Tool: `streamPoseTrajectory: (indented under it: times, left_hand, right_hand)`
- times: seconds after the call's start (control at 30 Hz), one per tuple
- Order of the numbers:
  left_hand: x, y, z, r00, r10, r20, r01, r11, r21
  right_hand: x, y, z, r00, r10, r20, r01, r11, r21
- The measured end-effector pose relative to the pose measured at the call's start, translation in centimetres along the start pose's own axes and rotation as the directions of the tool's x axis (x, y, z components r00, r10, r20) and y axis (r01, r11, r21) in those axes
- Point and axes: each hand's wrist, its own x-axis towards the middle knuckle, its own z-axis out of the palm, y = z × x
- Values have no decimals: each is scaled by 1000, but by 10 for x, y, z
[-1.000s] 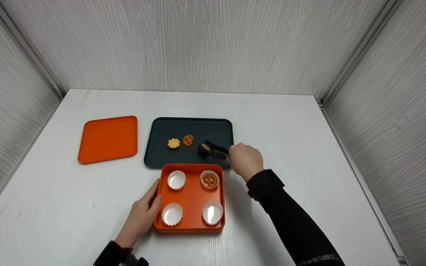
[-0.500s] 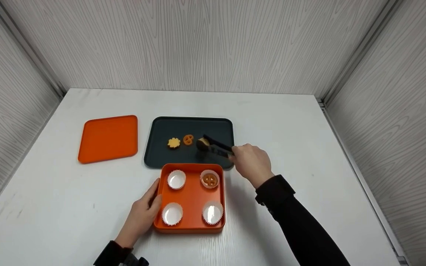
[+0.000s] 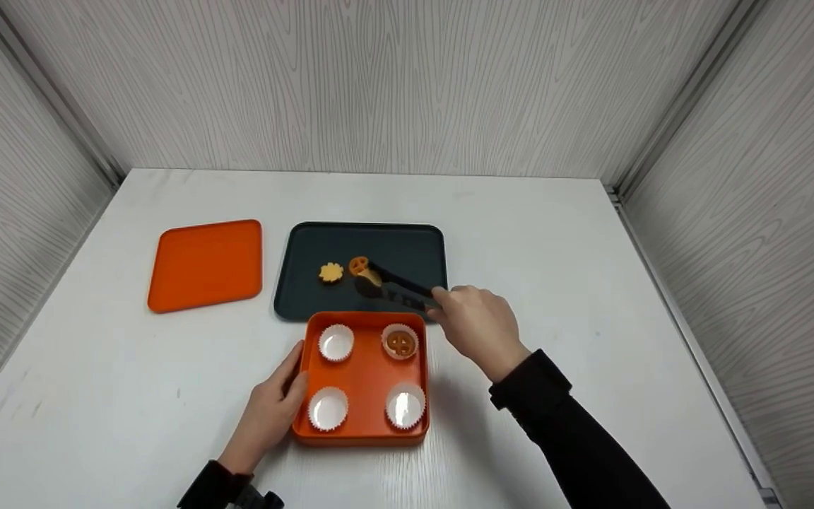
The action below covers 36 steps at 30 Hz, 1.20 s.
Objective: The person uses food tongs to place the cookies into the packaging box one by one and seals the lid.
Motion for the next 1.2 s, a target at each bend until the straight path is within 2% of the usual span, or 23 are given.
streamPoseTrajectory:
  times: [0.33, 0.53, 0.7, 0.97, 1.2]
  left_hand:
    - [-1, 0, -1, 999, 32, -10, -32, 999, 15]
    - [-1, -1, -1, 999, 44, -11, -43, 999, 15]
    - [-2, -1, -2, 999, 47, -18, -46, 999, 29]
    - [-2, 0, -2, 999, 37, -14, -37, 999, 24]
    - [-2, 0, -2, 999, 46, -16, -46, 999, 30]
  right_hand:
    - [-11, -23, 2, 992, -127, -23, 126, 991, -32]
    - [-14, -33, 6, 983, -183, 5, 183, 982, -35]
    - [-13, -38, 10, 978, -203, 45, 205, 978, -38]
    - [-12, -40, 16, 972, -224, 68, 228, 972, -57]
    - [-10, -39, 20, 975, -198, 101, 205, 977, -63]
